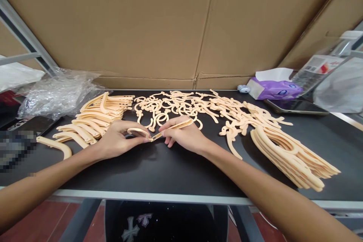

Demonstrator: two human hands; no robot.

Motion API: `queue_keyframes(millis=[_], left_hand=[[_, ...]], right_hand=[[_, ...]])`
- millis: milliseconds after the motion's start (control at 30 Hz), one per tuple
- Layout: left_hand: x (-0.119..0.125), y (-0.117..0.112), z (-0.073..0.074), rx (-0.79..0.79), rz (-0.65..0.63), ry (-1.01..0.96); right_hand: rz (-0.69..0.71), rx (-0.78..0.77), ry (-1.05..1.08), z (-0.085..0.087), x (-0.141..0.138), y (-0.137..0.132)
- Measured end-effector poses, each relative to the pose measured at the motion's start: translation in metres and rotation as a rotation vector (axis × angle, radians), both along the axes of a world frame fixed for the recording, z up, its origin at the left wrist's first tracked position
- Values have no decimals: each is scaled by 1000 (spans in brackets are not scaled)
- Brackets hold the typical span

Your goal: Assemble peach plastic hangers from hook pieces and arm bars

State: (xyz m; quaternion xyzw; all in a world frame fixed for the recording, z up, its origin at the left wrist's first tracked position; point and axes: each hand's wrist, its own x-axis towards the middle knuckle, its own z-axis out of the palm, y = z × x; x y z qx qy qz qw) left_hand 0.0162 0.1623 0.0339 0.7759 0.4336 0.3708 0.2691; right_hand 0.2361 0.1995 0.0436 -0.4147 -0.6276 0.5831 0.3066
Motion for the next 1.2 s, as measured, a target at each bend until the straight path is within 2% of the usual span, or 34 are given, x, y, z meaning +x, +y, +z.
queue_keyframes(millis=[233,467,600,700,1000,1200], left_hand=[[-3,2,0,28,-71,23],[-4,1,4,214,-168,101],[-4,0,5,228,-168,130],[-5,-1,5,220,-164,155],[-3,-1,6,256,-152,205],[-2,-3,6,270,-142,200]], right_hand=[[51,58,-35,-2,2,1],[94,167,-103,-1,4,-1],[120,274,-125,-1,4,-5],[143,427,-147,-2,5,-8],[159,1047,-216,-7,5,-14],[156,1186,-268,-13,5,-17]])
